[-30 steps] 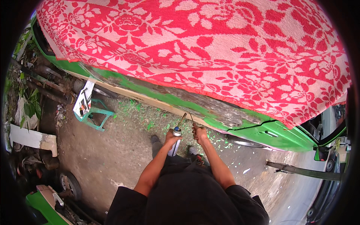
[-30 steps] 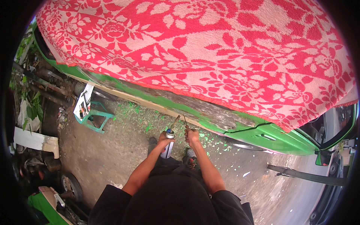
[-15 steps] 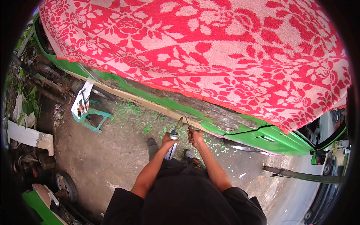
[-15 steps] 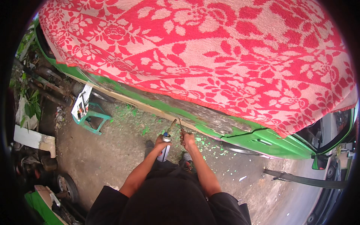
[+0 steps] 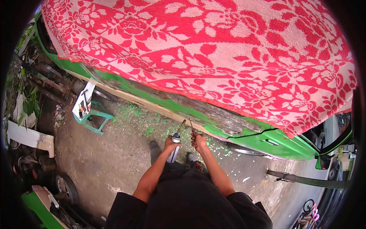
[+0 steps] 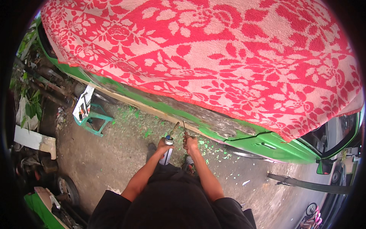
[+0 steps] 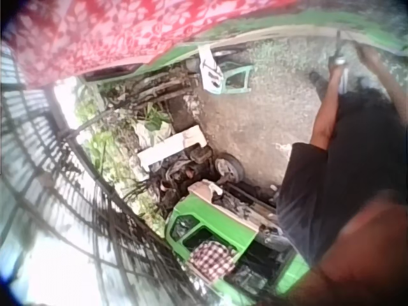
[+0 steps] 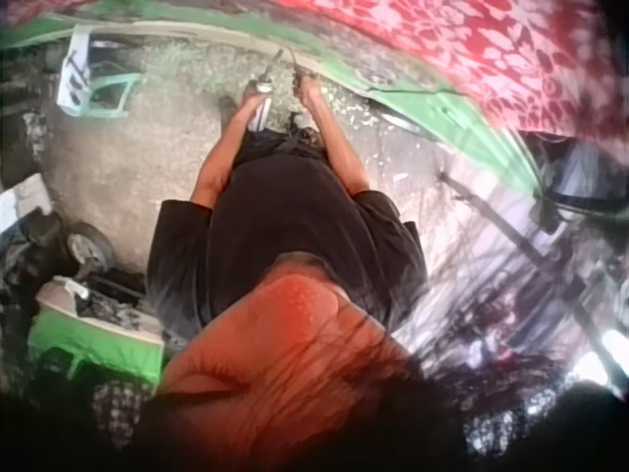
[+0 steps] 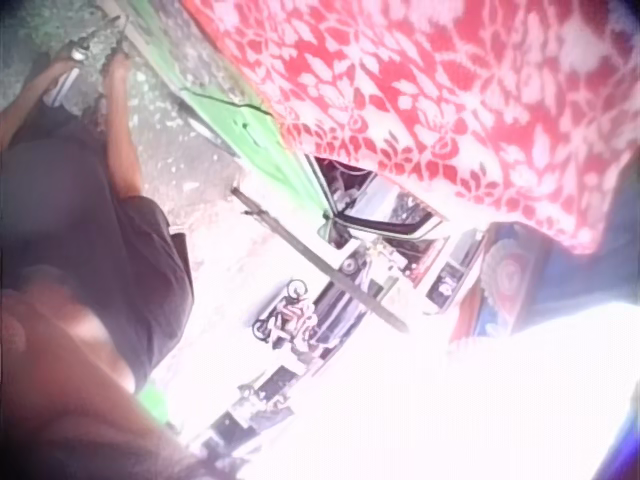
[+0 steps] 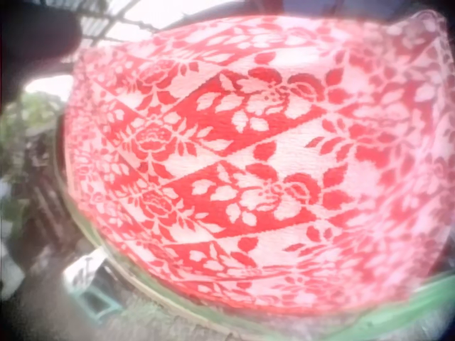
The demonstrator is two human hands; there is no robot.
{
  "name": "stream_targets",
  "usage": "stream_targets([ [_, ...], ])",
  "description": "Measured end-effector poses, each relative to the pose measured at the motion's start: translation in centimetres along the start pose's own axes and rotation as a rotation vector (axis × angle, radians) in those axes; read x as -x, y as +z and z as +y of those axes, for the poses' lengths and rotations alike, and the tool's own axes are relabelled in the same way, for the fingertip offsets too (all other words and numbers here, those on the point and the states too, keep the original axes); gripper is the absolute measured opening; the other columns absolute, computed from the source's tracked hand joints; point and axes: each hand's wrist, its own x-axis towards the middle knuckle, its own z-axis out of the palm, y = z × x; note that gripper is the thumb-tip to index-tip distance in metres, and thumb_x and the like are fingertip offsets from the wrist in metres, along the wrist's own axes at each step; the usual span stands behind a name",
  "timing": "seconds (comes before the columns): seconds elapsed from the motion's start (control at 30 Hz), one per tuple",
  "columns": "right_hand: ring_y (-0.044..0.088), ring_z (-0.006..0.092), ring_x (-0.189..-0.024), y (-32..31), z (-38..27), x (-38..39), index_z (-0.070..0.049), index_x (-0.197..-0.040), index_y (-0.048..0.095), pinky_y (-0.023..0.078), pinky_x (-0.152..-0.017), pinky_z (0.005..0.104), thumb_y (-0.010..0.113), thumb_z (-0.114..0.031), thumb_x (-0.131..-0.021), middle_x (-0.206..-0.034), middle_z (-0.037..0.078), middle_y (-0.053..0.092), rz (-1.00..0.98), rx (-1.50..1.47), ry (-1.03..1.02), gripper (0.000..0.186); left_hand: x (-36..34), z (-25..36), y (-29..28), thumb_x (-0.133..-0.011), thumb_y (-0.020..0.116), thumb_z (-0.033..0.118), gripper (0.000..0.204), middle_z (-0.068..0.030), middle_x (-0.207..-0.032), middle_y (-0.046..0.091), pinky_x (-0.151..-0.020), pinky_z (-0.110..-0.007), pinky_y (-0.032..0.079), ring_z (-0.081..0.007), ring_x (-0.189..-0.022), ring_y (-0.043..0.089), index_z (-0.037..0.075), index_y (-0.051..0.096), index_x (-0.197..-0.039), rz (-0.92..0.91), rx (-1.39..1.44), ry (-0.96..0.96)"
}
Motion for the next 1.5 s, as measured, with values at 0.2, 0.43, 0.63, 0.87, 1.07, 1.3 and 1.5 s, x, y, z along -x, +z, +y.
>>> stream_targets([
  [0.2, 0.029, 0.0064, -0.039, -1.1, -0.1, -0.7, -0.012, -0.096, 0.056, 0.020, -0.032, 0.0223, 0.047, -0.017, -0.096, -0.066, -0.001, 0.044, 0.019, 0.062, 0.019, 0.010, 2.7, 4.8, 0.8, -0.054, 0.085, 0.011, 0.051, -0.0083, -0.089, 0.066, -0.070, -0.034, 0.050, -0.0188, -0.081, 0.063, 0.003, 0.057, -0.096, 0.103, -0.035, -0.050],
  [0.43, 0.029, 0.0064, -0.040, -0.4, -0.3, -1.3, -0.013, -0.097, 0.055, 0.020, -0.032, 0.0217, 0.046, -0.016, -0.096, -0.066, -0.001, 0.044, 0.010, 0.043, 0.039, 0.010, 1.6, 3.9, 0.6, -0.054, 0.084, 0.010, 0.053, -0.0084, -0.087, 0.066, -0.070, -0.033, 0.051, -0.0177, -0.079, 0.063, 0.002, 0.055, -0.097, 0.037, 0.003, -0.013],
  [0.63, 0.029, 0.0064, -0.040, 0.8, -0.6, -1.0, -0.012, -0.094, 0.053, 0.020, -0.032, 0.0219, 0.046, -0.015, -0.096, -0.066, 0.000, 0.045, -0.020, -0.053, 0.074, 0.008, 0.5, 2.3, -0.4, -0.053, 0.085, 0.009, 0.052, -0.0083, -0.087, 0.065, -0.069, -0.033, 0.051, -0.0170, -0.080, 0.063, 0.002, 0.056, -0.096, 0.056, 0.032, 0.000],
  [0.87, 0.028, 0.0068, -0.040, -0.6, -0.4, -0.6, -0.012, -0.094, 0.054, 0.020, -0.032, 0.0224, 0.048, -0.017, -0.096, -0.064, 0.000, 0.043, 0.027, -0.037, 0.046, 0.008, 1.4, 3.6, 0.8, -0.055, 0.084, 0.009, 0.051, -0.0089, -0.087, 0.065, -0.070, -0.034, 0.051, -0.0189, -0.082, 0.064, 0.002, 0.055, -0.096, -0.009, -0.044, -0.038],
  [1.07, 0.028, 0.0067, -0.039, 0.9, 0.0, -1.2, -0.011, -0.093, 0.055, 0.020, -0.032, 0.0224, 0.050, -0.017, -0.095, -0.064, 0.000, 0.044, -0.021, 0.015, 0.042, 0.008, -0.1, 1.0, 0.3, -0.057, 0.084, 0.009, 0.053, -0.0115, -0.093, 0.065, -0.074, -0.035, 0.051, -0.0213, -0.087, 0.064, 0.001, 0.053, -0.099, 0.049, -0.067, -0.050],
  [1.3, 0.028, 0.0063, -0.040, 0.3, -0.5, -1.6, -0.011, -0.097, 0.056, 0.020, -0.032, 0.0221, 0.048, -0.018, -0.095, -0.064, -0.001, 0.044, -0.001, 0.041, 0.047, 0.011, 1.4, 3.9, 0.8, -0.056, 0.084, 0.010, 0.051, -0.0105, -0.091, 0.065, -0.072, -0.033, 0.051, -0.0187, -0.084, 0.064, 0.001, 0.054, -0.097, 0.086, 0.003, -0.049],
  [1.5, 0.027, 0.0064, -0.040, 1.1, -0.5, -1.8, -0.012, -0.097, 0.056, 0.020, -0.033, 0.0221, 0.048, -0.018, -0.095, -0.065, -0.001, 0.044, -0.044, 0.009, 0.053, 0.010, 1.3, 4.1, 0.0, -0.055, 0.085, 0.010, 0.051, -0.0087, -0.089, 0.066, -0.070, -0.033, 0.051, -0.0170, -0.082, 0.063, 0.002, 0.055, -0.095, 0.054, -0.017, -0.043],
])
